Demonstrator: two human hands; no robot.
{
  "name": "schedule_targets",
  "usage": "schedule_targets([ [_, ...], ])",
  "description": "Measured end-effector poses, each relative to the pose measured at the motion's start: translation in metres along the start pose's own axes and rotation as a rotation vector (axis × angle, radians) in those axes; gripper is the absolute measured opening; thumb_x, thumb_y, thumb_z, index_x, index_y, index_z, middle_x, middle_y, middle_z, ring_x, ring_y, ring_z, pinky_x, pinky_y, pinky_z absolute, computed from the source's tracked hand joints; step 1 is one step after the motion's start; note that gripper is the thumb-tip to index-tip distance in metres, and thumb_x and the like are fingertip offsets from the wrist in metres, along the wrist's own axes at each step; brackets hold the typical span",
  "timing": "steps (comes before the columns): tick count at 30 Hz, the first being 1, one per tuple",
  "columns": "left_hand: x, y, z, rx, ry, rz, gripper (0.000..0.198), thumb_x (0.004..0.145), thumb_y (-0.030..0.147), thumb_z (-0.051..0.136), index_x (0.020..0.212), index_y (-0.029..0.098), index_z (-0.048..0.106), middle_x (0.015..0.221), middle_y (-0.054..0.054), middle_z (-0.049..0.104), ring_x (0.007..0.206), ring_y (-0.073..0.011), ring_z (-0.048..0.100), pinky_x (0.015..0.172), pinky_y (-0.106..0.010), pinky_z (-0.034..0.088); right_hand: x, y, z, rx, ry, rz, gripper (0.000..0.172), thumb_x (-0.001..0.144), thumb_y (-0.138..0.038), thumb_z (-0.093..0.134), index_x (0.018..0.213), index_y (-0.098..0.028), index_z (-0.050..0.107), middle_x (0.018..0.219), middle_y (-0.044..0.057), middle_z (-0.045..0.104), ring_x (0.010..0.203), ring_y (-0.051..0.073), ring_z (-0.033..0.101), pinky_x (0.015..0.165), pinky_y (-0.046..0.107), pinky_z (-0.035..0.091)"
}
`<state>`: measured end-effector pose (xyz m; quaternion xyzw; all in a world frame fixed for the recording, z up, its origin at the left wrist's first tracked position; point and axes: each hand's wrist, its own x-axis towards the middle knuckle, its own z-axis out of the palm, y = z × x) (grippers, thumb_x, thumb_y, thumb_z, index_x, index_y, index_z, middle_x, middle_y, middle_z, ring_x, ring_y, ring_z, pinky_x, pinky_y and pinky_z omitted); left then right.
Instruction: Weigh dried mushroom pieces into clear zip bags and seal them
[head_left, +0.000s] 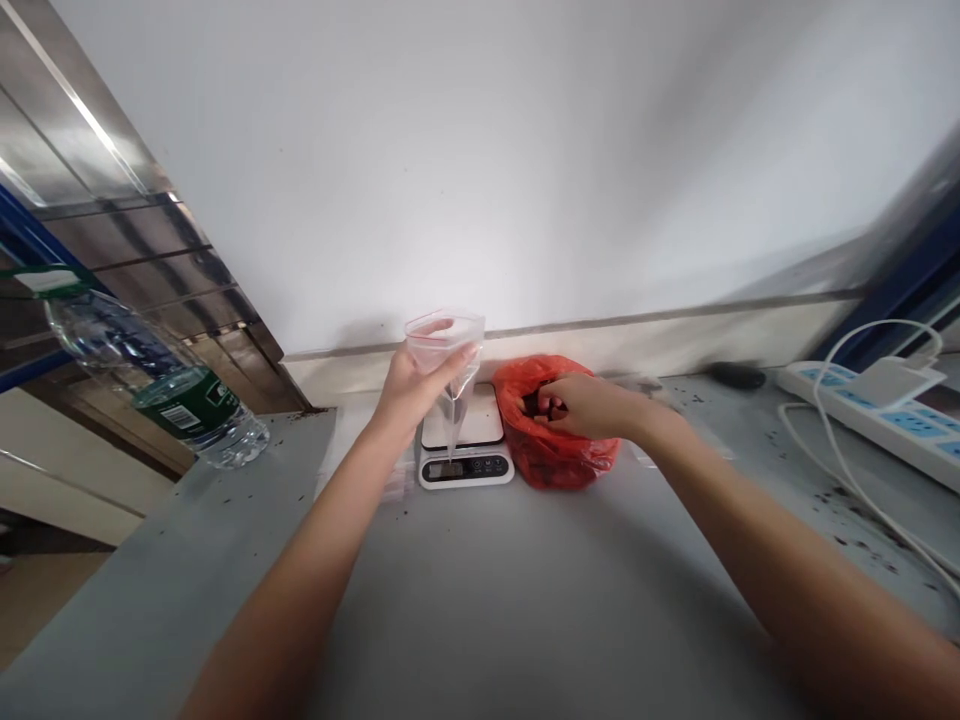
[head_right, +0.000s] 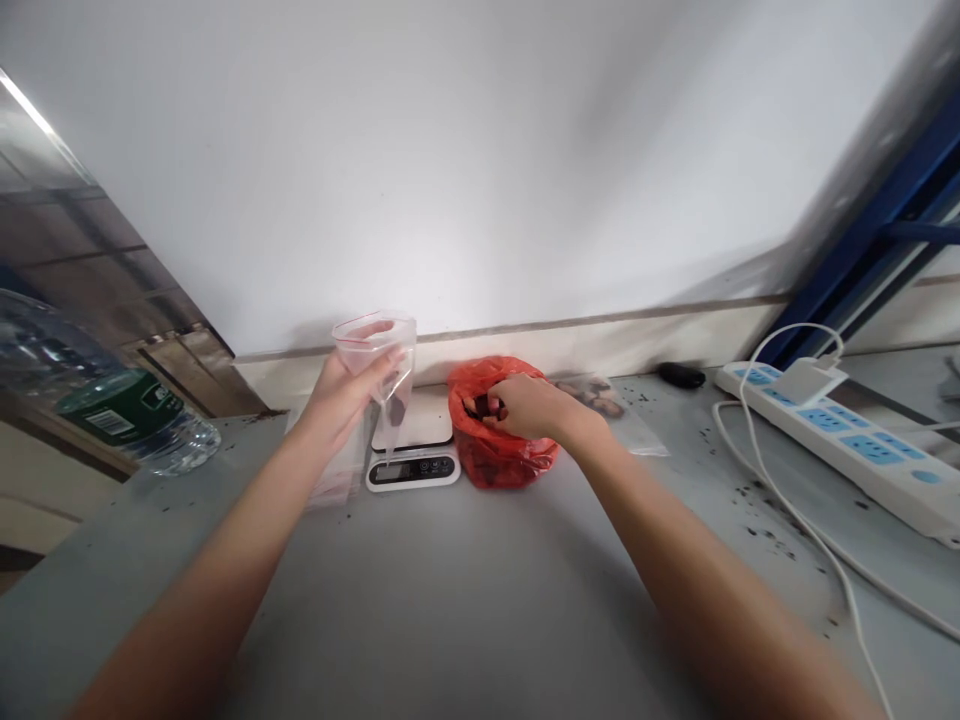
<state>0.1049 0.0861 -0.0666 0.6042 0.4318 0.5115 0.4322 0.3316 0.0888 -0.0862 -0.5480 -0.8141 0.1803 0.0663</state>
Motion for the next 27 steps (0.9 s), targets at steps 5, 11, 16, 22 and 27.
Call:
schedule_targets([
  [5, -0.003, 0.001, 0.001, 0.166, -0.104, -0.019, 0.065, 0.070, 0.046, 0.086, 0.124, 0.019, 0.062, 0.106, -0.007, 0.071, 0.100, -0.0245, 0.070, 0.087, -0.035, 0.057, -0.003, -0.003, -0.003, -0.005, -0.064, 0.034, 0.020, 0.073, -0.003, 0.057, 0.074, -0.021, 0.066, 0.089, 0.007, 0.076, 0.075, 0.023, 0.065, 0.064, 0.032, 0.044],
  [11, -0.005, -0.007, -0.002, 0.429, -0.302, -0.011, 0.063, 0.074, 0.056, 0.081, 0.125, 0.024, 0.063, 0.109, -0.007, 0.072, 0.100, -0.0267, 0.070, 0.088, -0.039, 0.056, -0.004, 0.005, -0.013, 0.010, -0.031, 0.031, 0.029, 0.070, -0.008, 0.058, 0.089, -0.024, 0.072, 0.090, 0.005, 0.075, 0.080, 0.023, 0.067, 0.065, 0.031, 0.047],
  [16, -0.007, -0.008, -0.001, 0.564, -0.399, 0.025, 0.066, 0.073, 0.055, 0.080, 0.130, 0.027, 0.064, 0.118, -0.008, 0.072, 0.111, -0.0297, 0.067, 0.097, -0.043, 0.053, -0.013, 0.017, -0.032, 0.060, 0.029, 0.082, 0.032, 0.075, -0.018, 0.063, 0.106, -0.024, 0.068, 0.102, 0.006, 0.077, 0.089, 0.025, 0.069, 0.068, 0.030, 0.050],
  [22, -0.010, -0.002, 0.006, 0.613, -0.465, 0.048, 0.058, 0.074, 0.050, 0.080, 0.124, 0.024, 0.066, 0.123, -0.008, 0.073, 0.114, -0.0303, 0.067, 0.097, -0.042, 0.053, -0.022, 0.022, -0.046, 0.125, 0.049, 0.096, 0.020, 0.075, -0.022, 0.064, 0.096, -0.022, 0.067, 0.095, 0.003, 0.080, 0.084, 0.023, 0.071, 0.074, 0.032, 0.052],
  [27, -0.013, 0.000, 0.010, 0.673, -0.473, 0.055, 0.053, 0.074, 0.047, 0.080, 0.121, 0.026, 0.069, 0.129, -0.007, 0.071, 0.118, -0.0321, 0.066, 0.099, -0.044, 0.052, -0.027, 0.015, -0.047, 0.367, 0.153, 0.030, 0.019, 0.075, -0.031, 0.065, 0.091, -0.021, 0.064, 0.089, 0.005, 0.079, 0.080, 0.022, 0.069, 0.069, 0.032, 0.053],
])
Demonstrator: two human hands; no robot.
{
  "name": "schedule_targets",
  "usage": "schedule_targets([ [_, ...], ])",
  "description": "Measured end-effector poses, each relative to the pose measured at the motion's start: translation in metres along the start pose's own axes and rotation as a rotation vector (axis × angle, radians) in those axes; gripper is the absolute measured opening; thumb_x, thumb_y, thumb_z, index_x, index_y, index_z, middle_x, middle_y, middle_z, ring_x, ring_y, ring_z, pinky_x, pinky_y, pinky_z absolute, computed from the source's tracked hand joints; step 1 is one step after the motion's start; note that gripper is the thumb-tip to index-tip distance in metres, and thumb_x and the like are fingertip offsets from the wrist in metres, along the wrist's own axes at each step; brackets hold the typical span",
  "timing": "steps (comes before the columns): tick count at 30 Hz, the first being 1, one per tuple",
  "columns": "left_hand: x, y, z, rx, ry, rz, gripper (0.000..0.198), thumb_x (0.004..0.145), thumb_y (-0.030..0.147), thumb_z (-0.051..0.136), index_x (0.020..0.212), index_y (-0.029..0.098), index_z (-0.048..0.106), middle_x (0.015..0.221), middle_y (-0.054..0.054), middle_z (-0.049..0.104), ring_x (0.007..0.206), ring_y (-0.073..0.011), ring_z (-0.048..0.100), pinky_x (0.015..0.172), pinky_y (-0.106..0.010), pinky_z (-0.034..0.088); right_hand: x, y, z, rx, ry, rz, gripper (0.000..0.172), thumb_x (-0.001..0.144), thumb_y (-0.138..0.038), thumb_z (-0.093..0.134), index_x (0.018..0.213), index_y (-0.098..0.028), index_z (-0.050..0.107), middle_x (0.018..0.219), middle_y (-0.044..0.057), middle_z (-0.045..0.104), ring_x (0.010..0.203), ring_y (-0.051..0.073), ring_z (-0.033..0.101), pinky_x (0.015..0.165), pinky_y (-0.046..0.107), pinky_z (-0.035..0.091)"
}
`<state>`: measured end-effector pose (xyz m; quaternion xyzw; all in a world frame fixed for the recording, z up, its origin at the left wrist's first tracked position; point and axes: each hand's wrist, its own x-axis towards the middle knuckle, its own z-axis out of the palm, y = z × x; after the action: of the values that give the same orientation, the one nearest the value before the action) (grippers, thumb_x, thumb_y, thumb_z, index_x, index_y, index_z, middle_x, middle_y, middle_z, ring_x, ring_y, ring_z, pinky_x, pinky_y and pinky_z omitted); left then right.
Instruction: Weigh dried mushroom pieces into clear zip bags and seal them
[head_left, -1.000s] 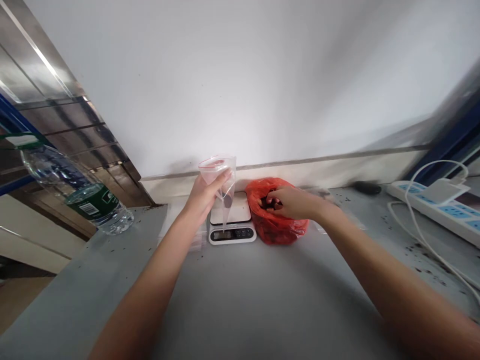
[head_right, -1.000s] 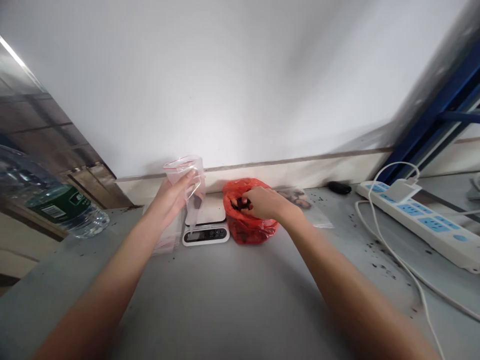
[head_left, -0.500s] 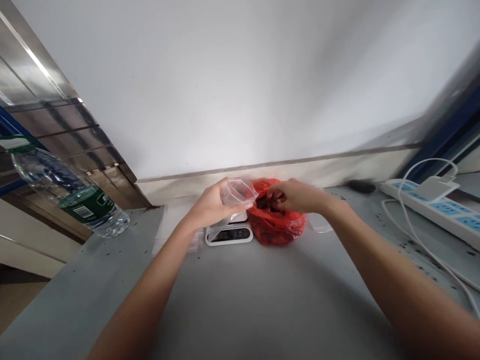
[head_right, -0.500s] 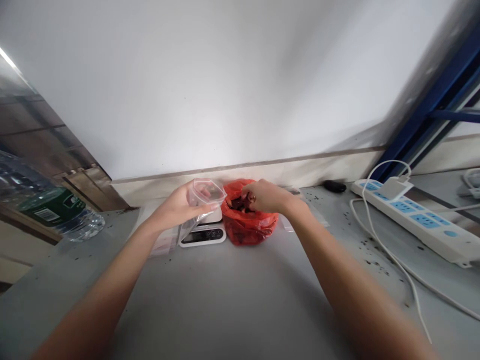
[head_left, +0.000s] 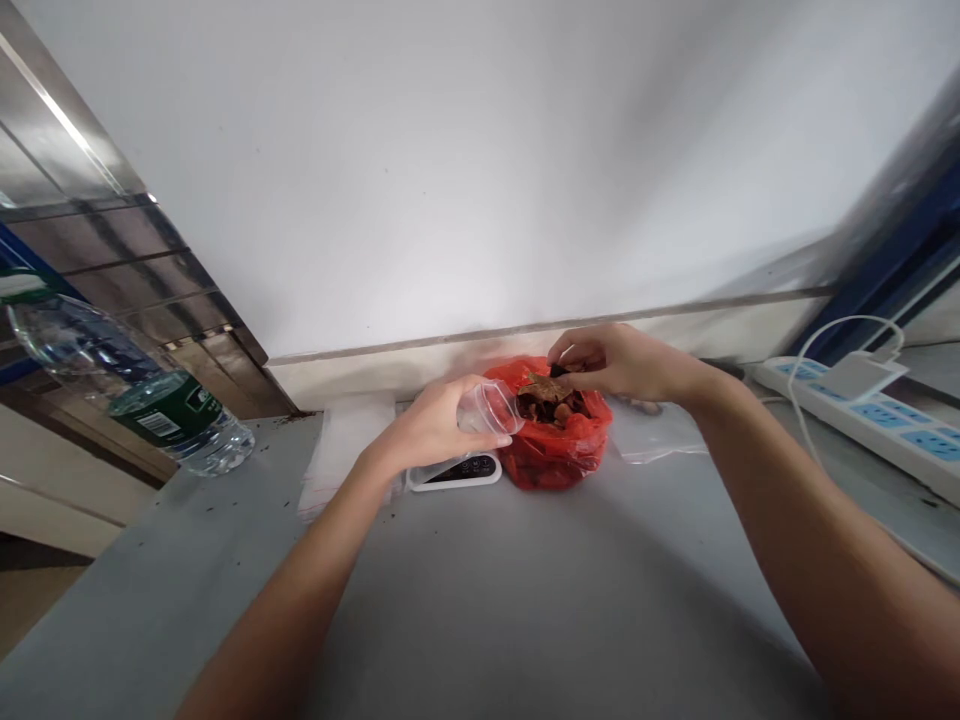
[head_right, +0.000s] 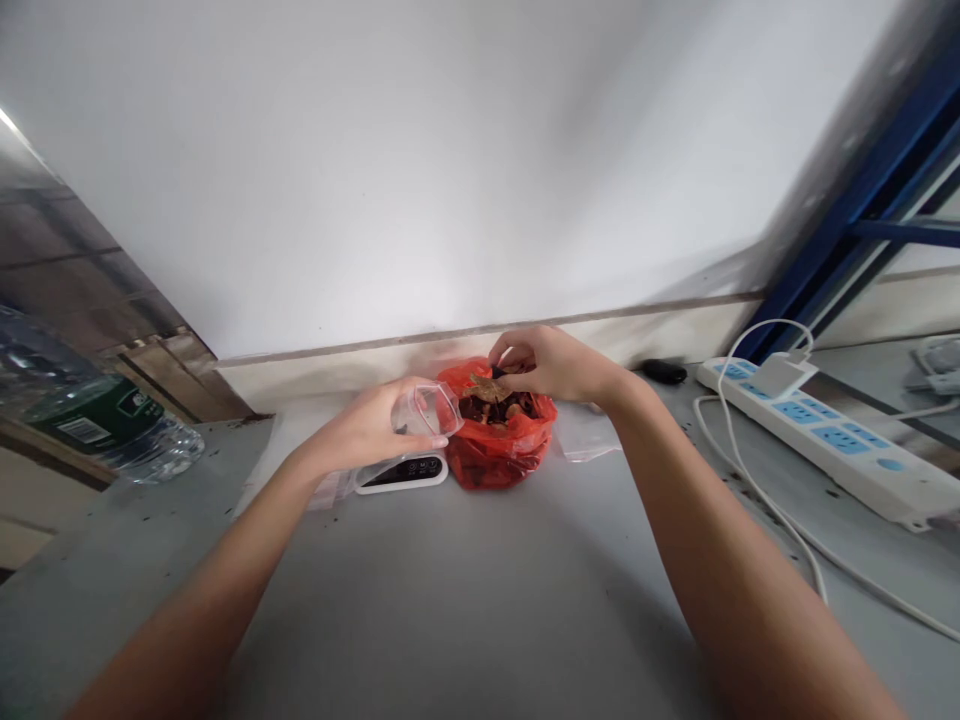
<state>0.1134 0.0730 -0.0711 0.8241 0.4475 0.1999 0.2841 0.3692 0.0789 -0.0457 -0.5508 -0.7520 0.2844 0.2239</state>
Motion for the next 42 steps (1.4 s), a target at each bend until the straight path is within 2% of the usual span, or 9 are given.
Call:
schedule_targets([
  [7, 0.002, 0.000, 0.001, -0.129, 0.017, 0.085, 0.068, 0.078, 0.044, 0.080, 0.141, 0.031, 0.057, 0.141, -0.005, 0.064, 0.128, -0.0302, 0.060, 0.110, -0.047, 0.046, -0.002, -0.025, 0.018, 0.113, -0.022, -0.154, 0.020, 0.075, -0.036, 0.069, 0.087, -0.021, 0.065, 0.077, 0.002, 0.076, 0.068, 0.018, 0.066, 0.063, 0.030, 0.051],
  [14, 0.001, -0.004, -0.001, -0.156, 0.038, 0.066, 0.068, 0.079, 0.052, 0.078, 0.139, 0.027, 0.059, 0.132, -0.006, 0.070, 0.120, -0.0288, 0.065, 0.104, -0.041, 0.050, 0.004, -0.037, 0.045, 0.324, 0.026, -0.208, 0.020, 0.074, -0.039, 0.070, 0.081, -0.020, 0.071, 0.087, 0.005, 0.079, 0.081, 0.021, 0.072, 0.072, 0.033, 0.056],
  [19, 0.000, -0.006, -0.003, -0.184, 0.020, 0.059, 0.060, 0.080, 0.053, 0.077, 0.133, 0.028, 0.062, 0.125, -0.004, 0.073, 0.114, -0.0280, 0.068, 0.099, -0.039, 0.053, 0.005, -0.037, 0.050, 0.232, 0.020, -0.212, 0.013, 0.078, -0.028, 0.064, 0.082, -0.020, 0.073, 0.087, 0.004, 0.079, 0.082, 0.020, 0.071, 0.076, 0.031, 0.054],
  [22, -0.001, -0.007, -0.004, -0.136, 0.004, 0.088, 0.062, 0.080, 0.048, 0.077, 0.136, 0.027, 0.060, 0.134, -0.006, 0.068, 0.122, -0.0298, 0.064, 0.105, -0.041, 0.050, 0.001, -0.039, 0.048, 0.083, -0.071, -0.298, 0.021, 0.082, -0.022, 0.058, 0.093, -0.021, 0.075, 0.094, 0.002, 0.079, 0.083, 0.019, 0.070, 0.076, 0.030, 0.052],
  [26, -0.005, -0.009, -0.007, 0.024, -0.040, 0.056, 0.092, 0.072, 0.048, 0.083, 0.152, 0.026, 0.043, 0.148, -0.011, 0.057, 0.133, -0.0345, 0.055, 0.109, -0.045, 0.046, 0.000, -0.039, 0.050, 0.008, -0.159, -0.373, 0.033, 0.082, -0.014, 0.054, 0.109, -0.023, 0.071, 0.104, 0.002, 0.077, 0.082, 0.018, 0.070, 0.074, 0.030, 0.052],
  [29, -0.009, -0.012, -0.013, 0.124, -0.088, -0.024, 0.107, 0.068, 0.045, 0.085, 0.158, 0.026, 0.029, 0.154, -0.013, 0.050, 0.139, -0.0371, 0.049, 0.110, -0.047, 0.046, 0.002, -0.037, 0.056, -0.026, -0.102, -0.366, 0.044, 0.083, -0.015, 0.058, 0.125, -0.027, 0.067, 0.107, 0.001, 0.078, 0.084, 0.019, 0.071, 0.075, 0.031, 0.053],
  [34, -0.009, -0.029, -0.023, 0.353, -0.038, -0.147, 0.076, 0.085, 0.034, 0.067, 0.154, 0.025, 0.036, 0.161, -0.013, 0.041, 0.145, -0.0352, 0.044, 0.113, -0.046, 0.044, 0.002, -0.041, 0.064, -0.171, 0.084, -0.257, 0.054, 0.089, -0.026, 0.063, 0.143, -0.025, 0.055, 0.105, 0.005, 0.079, 0.094, 0.024, 0.072, 0.077, 0.033, 0.053],
  [38, -0.002, -0.048, -0.023, 0.423, -0.014, -0.107, 0.056, 0.088, 0.017, 0.055, 0.143, 0.026, 0.053, 0.152, -0.012, 0.050, 0.133, -0.0316, 0.056, 0.106, -0.041, 0.050, -0.005, -0.049, 0.062, -0.113, -0.095, -0.369, 0.041, 0.093, -0.027, 0.059, 0.134, -0.025, 0.063, 0.096, 0.003, 0.079, 0.081, 0.021, 0.073, 0.073, 0.031, 0.052],
  [42, 0.004, -0.061, -0.021, 0.348, -0.088, -0.019, 0.066, 0.076, 0.000, 0.049, 0.135, 0.028, 0.062, 0.151, -0.007, 0.053, 0.132, -0.0259, 0.057, 0.109, -0.039, 0.049, -0.009, -0.053, 0.055, -0.022, -0.309, -0.436, 0.022, 0.093, -0.026, 0.059, 0.108, -0.023, 0.074, 0.090, 0.002, 0.078, 0.079, 0.019, 0.072, 0.072, 0.031, 0.052],
])
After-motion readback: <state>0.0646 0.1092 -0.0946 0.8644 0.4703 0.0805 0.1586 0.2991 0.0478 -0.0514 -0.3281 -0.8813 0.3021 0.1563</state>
